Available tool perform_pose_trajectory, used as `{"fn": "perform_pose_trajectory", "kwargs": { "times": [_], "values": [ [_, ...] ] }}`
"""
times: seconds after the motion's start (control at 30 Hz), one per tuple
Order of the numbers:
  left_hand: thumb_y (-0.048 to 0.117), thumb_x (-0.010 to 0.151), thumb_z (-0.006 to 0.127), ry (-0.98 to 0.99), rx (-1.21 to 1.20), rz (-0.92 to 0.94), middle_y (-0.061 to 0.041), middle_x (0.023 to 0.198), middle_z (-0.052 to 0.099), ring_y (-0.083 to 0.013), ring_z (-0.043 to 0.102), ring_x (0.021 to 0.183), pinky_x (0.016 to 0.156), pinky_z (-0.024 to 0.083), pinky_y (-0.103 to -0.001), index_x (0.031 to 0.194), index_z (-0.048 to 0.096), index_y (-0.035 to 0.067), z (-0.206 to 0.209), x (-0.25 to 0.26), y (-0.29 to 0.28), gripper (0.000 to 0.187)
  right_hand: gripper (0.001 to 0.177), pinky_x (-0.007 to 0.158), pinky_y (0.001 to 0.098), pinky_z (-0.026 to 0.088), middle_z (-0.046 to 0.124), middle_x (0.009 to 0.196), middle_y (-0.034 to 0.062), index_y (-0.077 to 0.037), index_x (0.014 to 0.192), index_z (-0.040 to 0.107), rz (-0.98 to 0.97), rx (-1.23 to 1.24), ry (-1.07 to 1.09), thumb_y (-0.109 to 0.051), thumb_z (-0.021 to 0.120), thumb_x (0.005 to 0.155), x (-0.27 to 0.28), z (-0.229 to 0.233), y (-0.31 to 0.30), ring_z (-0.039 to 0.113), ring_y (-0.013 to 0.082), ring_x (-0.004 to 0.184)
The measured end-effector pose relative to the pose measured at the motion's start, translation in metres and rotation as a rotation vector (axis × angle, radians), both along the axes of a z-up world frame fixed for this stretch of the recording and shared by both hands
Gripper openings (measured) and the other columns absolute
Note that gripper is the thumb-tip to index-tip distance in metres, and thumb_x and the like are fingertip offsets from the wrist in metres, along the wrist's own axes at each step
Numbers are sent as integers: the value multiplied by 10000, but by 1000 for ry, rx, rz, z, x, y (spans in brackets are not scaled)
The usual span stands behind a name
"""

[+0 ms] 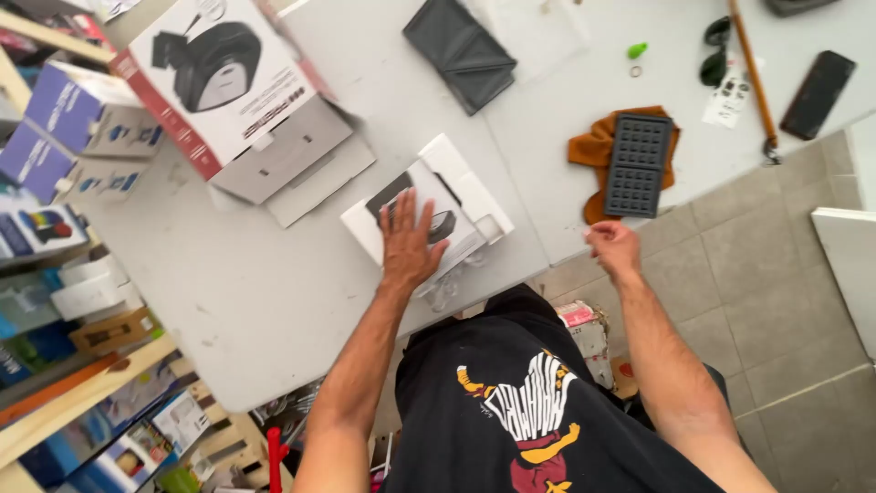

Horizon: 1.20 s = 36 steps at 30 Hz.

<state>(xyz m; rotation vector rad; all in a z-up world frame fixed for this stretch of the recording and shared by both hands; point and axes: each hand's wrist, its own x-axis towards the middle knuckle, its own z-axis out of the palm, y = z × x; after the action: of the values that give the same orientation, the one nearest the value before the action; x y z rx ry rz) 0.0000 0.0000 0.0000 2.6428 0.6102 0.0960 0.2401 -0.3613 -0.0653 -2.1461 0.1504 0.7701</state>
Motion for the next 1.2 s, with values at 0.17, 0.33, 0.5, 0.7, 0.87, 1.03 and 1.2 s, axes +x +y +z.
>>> {"fn": "perform_pose_trajectory", "kwargs": {
  "times": [0.17,0.33,0.5,0.7,0.87,1.03,1.2],
  "values": [
    [435,852,771,-119,10,73,-208,1637,351,-369,288,1536,1250,123,-582,1469,552,110,24,5,-6,731,606,814,415,532,695,1046,55,-148,1242,648,43,-398,-440,-408,910,762,78,16,-16,659,277,991],
    [419,864,757,-195,7,102,-177,1620,388,-348,328,1519,1253,161,-551,1416,597,119,43,23,-26,648,1176,1184,641,328,303,1611,289,9,1610,243,231,-492,-171,-583,833,782,89,80,57,310,442,1490],
    [293,858,764,-155,-114,85,-148,1541,477,-337,398,1475,1253,208,-501,1313,658,149,60,53,-41,489,529,938,443,521,721,1131,38,-199,1297,652,348,-190,-445,-394,806,830,124,46,121,668,317,1104],
    [280,852,750,-151,-138,80,-95,1518,500,-321,447,1436,1218,288,-483,1243,677,177,49,45,-61,411,605,915,449,536,683,1090,94,-175,1258,581,180,-206,-670,-286,902,759,221,-31,240,659,328,1051],
    [219,882,729,-189,-223,194,-143,1462,539,-357,475,1405,1188,339,-494,1189,696,113,73,18,-69,326,591,977,390,528,664,1137,33,-217,1226,564,28,-282,-319,-332,906,758,261,-83,277,632,273,1156],
    [201,888,724,-199,-249,297,-139,1457,543,-355,480,1398,1170,363,-483,1170,711,97,78,-1,-69,300,162,655,274,587,739,761,-92,-345,771,756,-220,-172,-273,-364,863,650,263,-78,263,753,152,785],
    [192,889,736,-278,-273,272,-131,1386,598,-351,556,1323,1130,404,-480,1181,713,90,88,5,-70,310,274,759,322,518,588,816,79,-124,816,639,-124,171,-521,-282,857,765,190,24,211,641,216,788]
  ]
}}
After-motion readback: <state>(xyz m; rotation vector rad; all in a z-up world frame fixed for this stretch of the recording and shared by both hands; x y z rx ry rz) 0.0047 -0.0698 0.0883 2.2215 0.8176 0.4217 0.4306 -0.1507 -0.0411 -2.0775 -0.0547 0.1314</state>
